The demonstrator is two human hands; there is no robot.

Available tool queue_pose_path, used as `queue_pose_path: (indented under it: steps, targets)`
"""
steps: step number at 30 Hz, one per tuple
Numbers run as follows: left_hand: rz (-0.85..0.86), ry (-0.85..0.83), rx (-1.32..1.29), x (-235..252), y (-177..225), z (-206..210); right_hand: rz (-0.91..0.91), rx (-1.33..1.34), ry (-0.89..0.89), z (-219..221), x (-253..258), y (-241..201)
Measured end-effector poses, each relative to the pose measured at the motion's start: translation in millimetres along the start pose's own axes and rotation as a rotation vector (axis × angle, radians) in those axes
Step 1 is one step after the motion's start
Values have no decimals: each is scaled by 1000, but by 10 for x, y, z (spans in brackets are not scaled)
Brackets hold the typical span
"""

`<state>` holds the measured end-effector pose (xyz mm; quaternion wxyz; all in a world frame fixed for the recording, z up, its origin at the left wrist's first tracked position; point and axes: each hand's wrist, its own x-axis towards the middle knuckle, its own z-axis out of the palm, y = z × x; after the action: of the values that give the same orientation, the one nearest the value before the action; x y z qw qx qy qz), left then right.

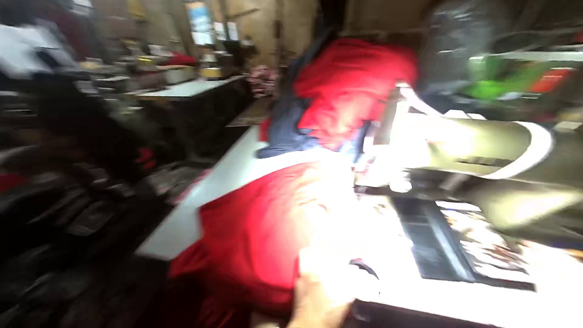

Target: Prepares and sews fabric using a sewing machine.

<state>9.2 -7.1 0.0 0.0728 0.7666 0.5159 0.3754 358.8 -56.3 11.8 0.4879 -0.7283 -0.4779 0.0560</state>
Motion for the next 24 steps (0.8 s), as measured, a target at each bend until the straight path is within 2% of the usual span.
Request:
queue_pose_path:
  steps: [3, 6, 10, 14, 19, 24]
  targets:
    - [10, -88, -78, 66, -41, -37, 79, 18, 140, 83, -43, -79]
    - [78, -172, -159, 135, -86, -77, 47, 112, 197, 101, -21, 48]
    - [67, -211, -165, 139, -130, -35, 15, 153, 195, 125, -37, 74]
    - [67, -212, -158, 106, -133, -16, -61, 52, 166, 136, -23, 188]
    - [59, -238, -105, 110, -130, -10, -54, 55, 188, 144, -23, 216]
    - [48, -245, -161, 124, -130, -11, -192, 93, 151, 128, -24, 222]
